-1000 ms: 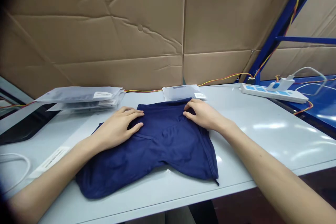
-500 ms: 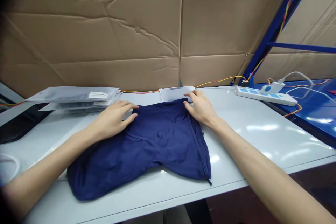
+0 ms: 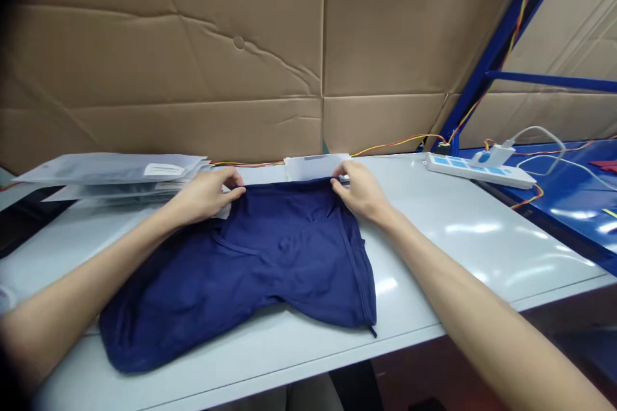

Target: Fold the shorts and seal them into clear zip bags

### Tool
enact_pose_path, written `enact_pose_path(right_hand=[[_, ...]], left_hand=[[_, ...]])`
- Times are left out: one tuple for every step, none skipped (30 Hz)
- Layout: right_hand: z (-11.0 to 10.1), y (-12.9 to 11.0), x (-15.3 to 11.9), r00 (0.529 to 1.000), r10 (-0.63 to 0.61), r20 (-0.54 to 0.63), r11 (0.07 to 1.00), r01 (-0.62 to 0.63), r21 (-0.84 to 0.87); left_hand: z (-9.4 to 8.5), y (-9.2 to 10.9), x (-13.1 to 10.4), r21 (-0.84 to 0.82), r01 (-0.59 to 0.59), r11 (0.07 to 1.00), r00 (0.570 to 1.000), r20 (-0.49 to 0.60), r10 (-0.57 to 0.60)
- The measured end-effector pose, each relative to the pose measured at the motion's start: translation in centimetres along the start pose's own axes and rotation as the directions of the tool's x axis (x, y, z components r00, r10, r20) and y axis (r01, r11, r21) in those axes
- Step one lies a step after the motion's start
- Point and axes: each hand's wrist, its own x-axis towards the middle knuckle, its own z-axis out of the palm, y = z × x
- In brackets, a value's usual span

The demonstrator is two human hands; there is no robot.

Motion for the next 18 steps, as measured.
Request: enact_pose_path(right_hand=[[-0.3, -0.4, 0.0, 1.0, 0.019, -0.002, 0.998, -0.019, 0.057], [-0.7, -0.8, -0.1, 0.999, 0.032, 0.008, 0.993, -0.033, 0.11], [-1.1, -1.2, -0.1, 0.999, 0.035, 0.027, 0.987, -0.039, 0.154], [-1.5, -1.6, -0.3, 0.998, 0.027, 0.055, 0.983, -0.036, 0.182], [-1.9, -1.9, -0.4, 0.996, 0.011, 0.087, 0.981, -0.028, 0.192], [-2.2, -2.2, -0.6, 0.992, -0.004, 0.129, 0.981, -0.021, 0.191], [-2.4, -2.5, -0.7, 0.984, -0.014, 0.179, 0.983, -0.018, 0.18], [-2.6, -2.7, -0.8, 0.973, -0.019, 0.231, 0.986, -0.02, 0.164], [-2.8, -2.9, -1.0, 0.959, -0.02, 0.282, 0.989, -0.022, 0.144], [-2.8, -3.1, -1.0, 0.946, -0.019, 0.325, 0.993, -0.022, 0.12], [-2.9, -3.2, -1.1, 0.936, -0.016, 0.351, 0.995, -0.019, 0.097], [-2.8, -3.2, -1.1, 0.931, -0.014, 0.365, 0.997, -0.013, 0.072], [-2.8, -3.3, -1.1, 0.93, -0.014, 0.368, 0.999, -0.004, 0.047], [-2.7, -3.3, -1.1, 0.93, -0.012, 0.368, 1.0, 0.004, 0.022], [-2.7, -3.3, -1.1, 0.93, -0.013, 0.367, 1.0, 0.013, 0.002], [-2.6, -3.3, -1.1, 0.931, -0.012, 0.366, 1.0, 0.019, -0.015], [-2.5, -3.2, -1.1, 0.931, -0.012, 0.364, 0.999, 0.025, -0.03], [-2.5, -3.1, -1.1, 0.931, -0.013, 0.364, 0.999, 0.031, -0.044]], left_hand=[[-0.4, 0.0, -0.3, -0.025, -0.004, 1.0, 1.0, -0.01, 0.004], [-0.9, 0.0, -0.8, -0.061, -0.009, 0.998, 1.0, -0.018, 0.008], [-1.2, 0.0, -1.3, -0.113, -0.018, 0.993, 1.0, -0.022, 0.016], [-1.6, 0.0, -1.9, -0.178, -0.031, 0.984, 0.999, -0.02, 0.028], [-1.8, 0.0, -2.5, -0.244, -0.048, 0.969, 0.999, -0.004, 0.048], [-2.0, 0.0, -3.2, -0.298, -0.065, 0.953, 0.997, 0.027, 0.076], [-2.1, -0.1, -3.9, -0.333, -0.079, 0.94, 0.992, 0.066, 0.107], [-2.1, -0.1, -4.5, -0.342, -0.092, 0.935, 0.985, 0.104, 0.135], [-2.1, -0.1, -5.0, -0.335, -0.106, 0.936, 0.979, 0.13, 0.157], [-2.0, -0.2, -5.4, -0.315, -0.121, 0.941, 0.975, 0.142, 0.173], [-1.9, -0.1, -5.6, -0.288, -0.14, 0.947, 0.973, 0.136, 0.185], [-1.7, -0.1, -5.8, -0.257, -0.16, 0.953, 0.974, 0.117, 0.194], [-1.6, 0.0, -5.9, -0.224, -0.179, 0.958, 0.974, 0.095, 0.204], [-1.4, 0.0, -5.9, -0.194, -0.197, 0.961, 0.973, 0.079, 0.215], [-1.2, 0.1, -5.9, -0.169, -0.213, 0.962, 0.971, 0.07, 0.228], [-1.1, 0.2, -5.8, -0.148, -0.229, 0.962, 0.969, 0.063, 0.24], [-1.0, 0.3, -5.8, -0.128, -0.243, 0.961, 0.966, 0.061, 0.253], [-0.9, 0.4, -5.7, -0.107, -0.257, 0.961, 0.963, 0.061, 0.264]])
